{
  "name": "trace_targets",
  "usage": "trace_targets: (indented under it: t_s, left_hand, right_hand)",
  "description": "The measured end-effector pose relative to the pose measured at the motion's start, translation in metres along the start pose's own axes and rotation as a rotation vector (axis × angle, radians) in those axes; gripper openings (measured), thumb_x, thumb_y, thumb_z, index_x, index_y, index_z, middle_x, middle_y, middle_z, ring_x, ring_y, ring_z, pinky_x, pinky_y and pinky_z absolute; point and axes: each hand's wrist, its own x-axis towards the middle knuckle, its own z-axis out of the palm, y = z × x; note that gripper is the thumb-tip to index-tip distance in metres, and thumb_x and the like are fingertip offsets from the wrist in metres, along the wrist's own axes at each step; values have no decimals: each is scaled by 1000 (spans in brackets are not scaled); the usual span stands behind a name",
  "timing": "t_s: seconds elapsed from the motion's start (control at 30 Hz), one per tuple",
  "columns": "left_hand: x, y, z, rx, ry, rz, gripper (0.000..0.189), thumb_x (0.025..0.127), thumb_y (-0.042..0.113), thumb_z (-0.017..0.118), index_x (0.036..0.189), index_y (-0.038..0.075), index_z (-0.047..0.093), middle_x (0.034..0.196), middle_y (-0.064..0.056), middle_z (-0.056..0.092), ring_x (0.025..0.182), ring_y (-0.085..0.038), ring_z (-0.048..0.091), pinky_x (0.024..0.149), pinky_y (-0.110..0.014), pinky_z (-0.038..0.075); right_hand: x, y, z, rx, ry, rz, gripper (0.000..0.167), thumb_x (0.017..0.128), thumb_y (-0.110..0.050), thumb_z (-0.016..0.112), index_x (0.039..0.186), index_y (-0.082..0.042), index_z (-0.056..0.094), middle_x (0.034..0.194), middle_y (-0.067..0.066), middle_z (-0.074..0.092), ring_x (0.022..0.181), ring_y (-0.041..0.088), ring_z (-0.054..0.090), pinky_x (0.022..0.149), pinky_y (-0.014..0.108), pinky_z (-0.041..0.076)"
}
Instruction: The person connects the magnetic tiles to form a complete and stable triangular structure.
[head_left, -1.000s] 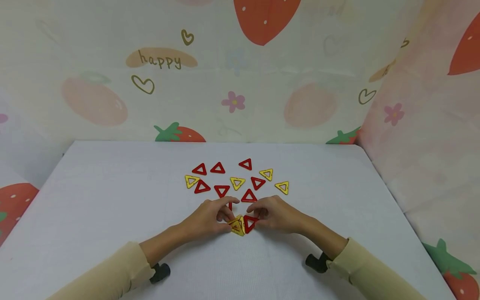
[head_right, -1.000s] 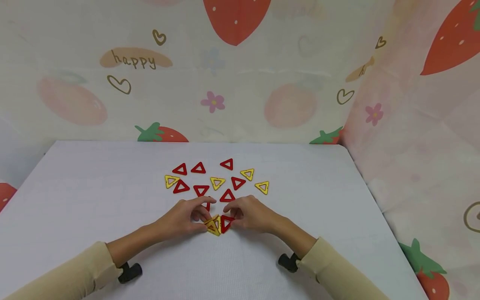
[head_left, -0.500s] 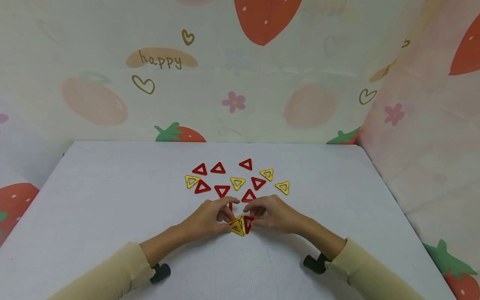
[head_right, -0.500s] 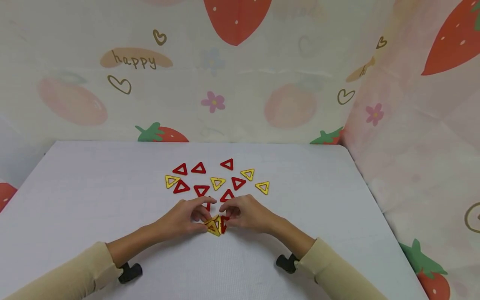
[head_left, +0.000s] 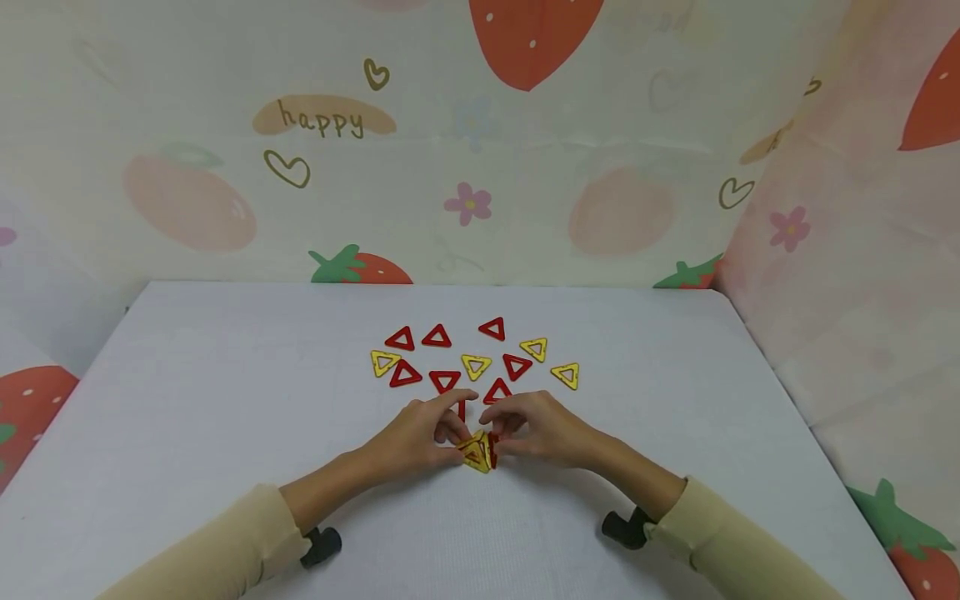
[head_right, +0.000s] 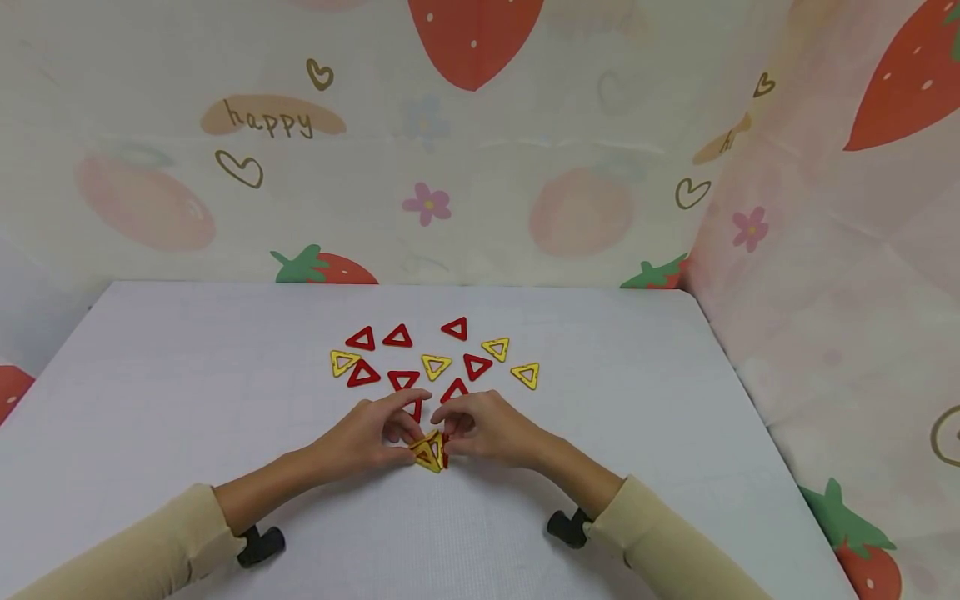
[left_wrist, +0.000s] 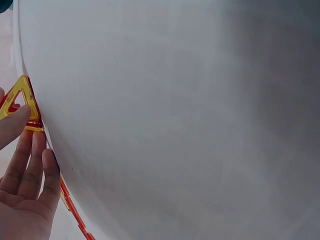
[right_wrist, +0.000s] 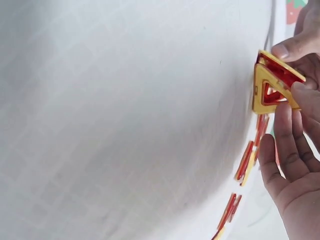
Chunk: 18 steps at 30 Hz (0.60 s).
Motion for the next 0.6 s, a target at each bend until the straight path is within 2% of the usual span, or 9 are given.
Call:
trace_targets:
  t_s: [0.2, 0.4, 0.6]
  left_hand:
    - [0, 1, 0, -15, -1, 4, 73, 81, 2, 80, 145, 3, 44, 96, 2, 74, 90, -7, 69, 82, -24, 57]
    - [-1, 1, 0, -15, -1, 25, 78, 81, 1, 81, 147, 2, 39, 97, 1, 74, 89, -8, 69, 82, -28, 57]
    - [-1, 1, 0, -13, 0, 16, 80, 81, 3, 81, 148, 4, 38, 96, 3, 74, 88, -7, 68, 81, -31, 57]
  right_hand:
    - [3, 0, 4, 13, -4, 12, 35, 85, -5, 78, 119, -2, 68, 95, 1, 71, 83, 7, 64, 83, 24, 56]
    - [4, -1, 6, 19, -21, 16, 35, 86, -5, 77, 120, -3, 66, 95, -1, 67, 81, 7, 66, 83, 27, 56]
    - [3, -1, 8, 19, -23, 33, 32, 87, -5, 76, 116, -5, 65, 97, -2, 66, 82, 8, 66, 82, 27, 57]
